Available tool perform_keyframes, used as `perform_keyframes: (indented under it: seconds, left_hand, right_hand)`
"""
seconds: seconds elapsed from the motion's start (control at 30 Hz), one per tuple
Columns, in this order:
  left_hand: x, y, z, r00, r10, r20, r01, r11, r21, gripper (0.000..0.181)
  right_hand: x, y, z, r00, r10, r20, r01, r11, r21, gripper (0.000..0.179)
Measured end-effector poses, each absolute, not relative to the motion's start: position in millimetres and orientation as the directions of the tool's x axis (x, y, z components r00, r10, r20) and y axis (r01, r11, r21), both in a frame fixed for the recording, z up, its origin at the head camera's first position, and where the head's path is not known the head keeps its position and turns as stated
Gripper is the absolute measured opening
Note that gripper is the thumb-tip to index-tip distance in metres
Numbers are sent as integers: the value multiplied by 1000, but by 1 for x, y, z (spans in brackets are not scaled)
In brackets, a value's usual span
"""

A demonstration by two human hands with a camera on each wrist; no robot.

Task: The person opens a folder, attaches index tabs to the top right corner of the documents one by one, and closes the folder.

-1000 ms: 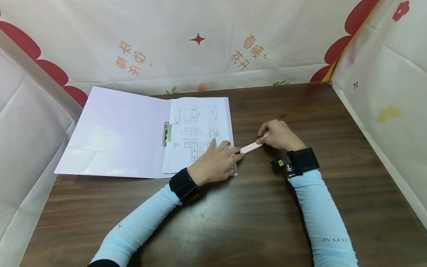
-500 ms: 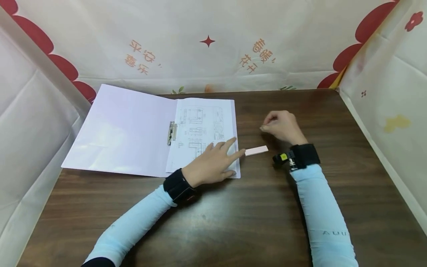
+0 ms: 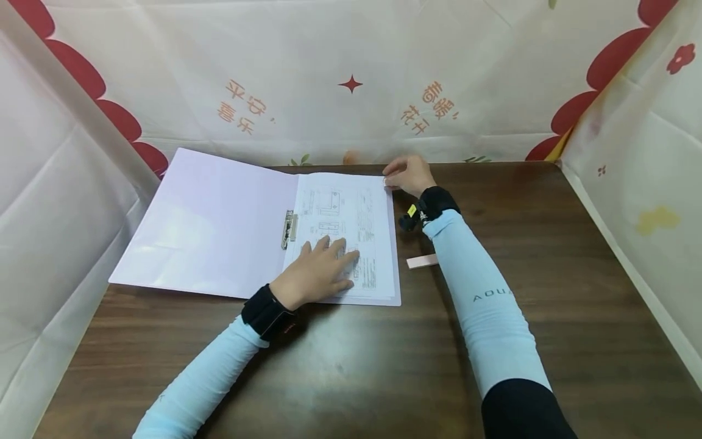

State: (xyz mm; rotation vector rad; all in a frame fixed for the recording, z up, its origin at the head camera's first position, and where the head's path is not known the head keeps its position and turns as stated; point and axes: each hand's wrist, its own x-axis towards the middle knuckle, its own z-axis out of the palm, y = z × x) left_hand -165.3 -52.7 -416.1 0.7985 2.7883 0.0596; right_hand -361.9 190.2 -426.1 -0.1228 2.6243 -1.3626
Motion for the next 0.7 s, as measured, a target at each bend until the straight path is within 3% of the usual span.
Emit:
perform_keyframes:
  seconds: [0.13, 0.57, 0.7]
  left_hand:
    - [-166, -51, -421, -814, 526, -246, 516, 850, 108, 62]
    - [-165, -50, -425, -822, 510, -253, 498, 860, 114, 65]
    - [-167, -49, -425, -818, 517, -251, 509, 855, 103, 65]
  right_hand:
    - [-372, 186, -435, -989, -70, -132, 68, 576, -814, 25]
    - [-388, 170, -448, -994, -13, -106, 91, 415, -905, 19]
    - [-388, 168, -449, -995, 26, -100, 100, 473, -875, 18]
